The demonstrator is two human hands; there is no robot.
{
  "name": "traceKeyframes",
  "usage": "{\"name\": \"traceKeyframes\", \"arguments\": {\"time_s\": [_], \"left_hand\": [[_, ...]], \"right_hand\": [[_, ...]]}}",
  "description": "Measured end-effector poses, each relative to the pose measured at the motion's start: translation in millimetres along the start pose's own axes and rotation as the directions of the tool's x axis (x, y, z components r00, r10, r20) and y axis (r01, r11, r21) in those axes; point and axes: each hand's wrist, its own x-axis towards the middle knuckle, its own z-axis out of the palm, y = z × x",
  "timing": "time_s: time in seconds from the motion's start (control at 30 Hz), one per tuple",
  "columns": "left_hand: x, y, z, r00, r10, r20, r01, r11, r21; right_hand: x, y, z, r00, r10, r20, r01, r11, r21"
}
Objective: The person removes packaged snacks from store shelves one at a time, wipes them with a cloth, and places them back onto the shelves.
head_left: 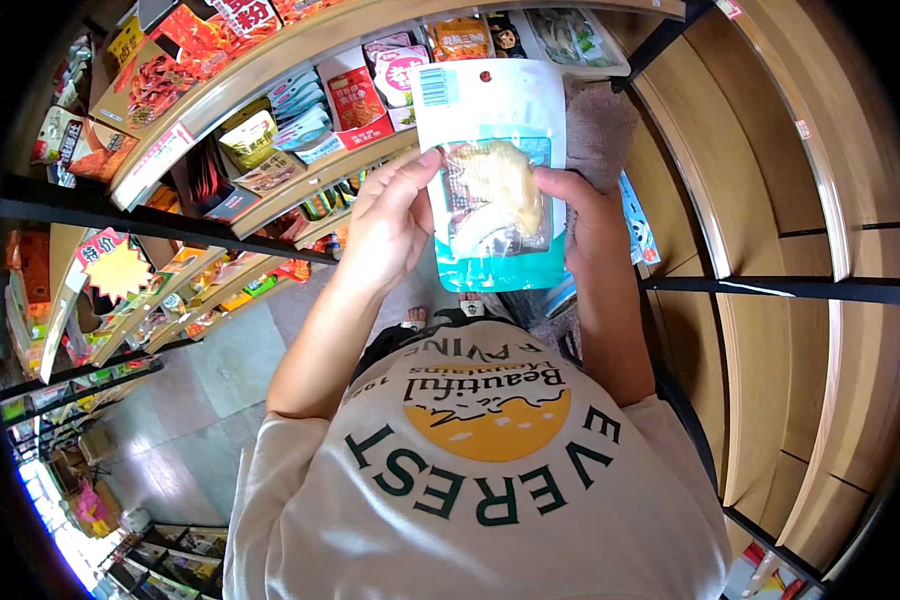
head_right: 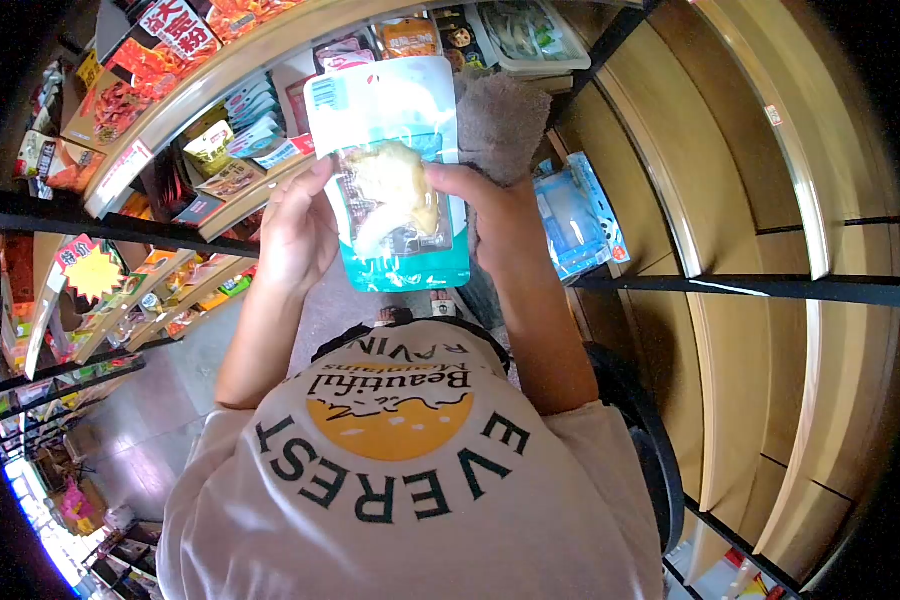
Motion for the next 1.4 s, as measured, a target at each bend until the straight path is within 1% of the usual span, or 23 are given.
{"name": "traceKeyframes", "arguments": {"time_s": [0.1,0.13,0.23,0.3,0.43,0.6,0.67,0.73,0.8,0.83,0.9,0.97,1.03,1.13,1.23,1.33,1.4], "left_hand": [[-1.6,5.2,1.9,1.000,-0.007,0.028,0.008,1.000,-0.025],[-2.7,7.4,6.2,1.000,0.000,0.015,0.000,1.000,-0.019],[-5.4,8.4,6.7,0.998,0.040,0.056,-0.041,0.999,0.029],[-8.8,10.6,7.6,0.997,0.048,0.055,-0.050,0.998,0.042],[-13.2,14.0,7.3,0.995,0.077,0.064,-0.082,0.992,0.095],[-19.2,18.8,8.8,0.996,0.067,0.058,-0.071,0.995,0.067],[-20.7,19.3,9.1,0.996,0.067,0.055,-0.070,0.996,0.064],[-21.4,19.4,8.4,0.996,0.075,0.043,-0.080,0.990,0.114],[-22.6,19.1,8.8,0.997,0.070,0.031,-0.073,0.993,0.097],[-22.9,19.1,9.1,0.998,0.062,0.024,-0.064,0.995,0.081],[-22.0,19.8,9.6,0.998,0.061,0.027,-0.062,0.995,0.077],[-21.9,20.1,10.2,0.998,0.057,0.032,-0.059,0.996,0.073],[-22.0,19.8,10.8,0.999,0.042,-0.006,-0.042,0.996,0.079],[-20.9,18.7,10.1,0.999,0.042,-0.002,-0.042,0.997,0.065],[-20.4,19.1,11.9,0.999,0.044,-0.003,-0.044,0.996,0.072],[-19.9,18.7,11.9,0.999,0.036,0.003,-0.036,0.997,0.066],[-19.8,18.5,10.2,0.999,0.039,0.011,-0.040,0.996,0.083]], "right_hand": [[-4.2,-6.2,3.9,0.999,0.024,-0.025,-0.024,0.999,0.025],[-4.5,-7.6,4.1,0.999,0.026,-0.025,-0.025,0.999,0.025],[-5.8,-10.5,4.3,1.000,-0.001,0.013,0.001,1.000,0.028],[-6.2,-11.0,5.3,0.999,-0.026,0.038,0.024,0.999,0.040],[-6.1,-9.0,5.4,0.997,-0.022,0.074,0.019,0.999,0.037],[-7.2,-8.8,10.9,0.993,-0.072,0.093,0.070,0.997,0.024],[-7.4,-7.7,9.5,0.994,-0.048,0.102,0.045,0.998,0.032],[-6.9,-5.8,8.9,0.994,-0.024,0.111,0.019,0.999,0.040],[-5.2,-3.6,8.8,0.995,0.061,0.075,-0.075,0.976,0.205],[-4.6,-1.9,7.6,0.995,0.064,0.077,-0.078,0.976,0.204],[-3.7,1.2,4.5,0.989,0.120,0.088,-0.139,0.957,0.254],[-4.3,0.5,6.0,0.990,0.108,0.088,-0.127,0.958,0.257],[-5.6,-1.8,8.5,0.992,0.095,0.085,-0.114,0.959,0.261],[-6.8,-4.1,9.4,0.991,0.076,0.112,-0.104,0.959,0.264],[-6.6,-1.9,6.1,0.987,0.120,0.108,-0.146,0.949,0.281],[-6.9,-2.2,6.5,0.993,0.078,0.085,-0.099,0.955,0.281],[-7.6,-2.5,4.9,0.987,0.122,0.102,-0.148,0.945,0.292]]}}
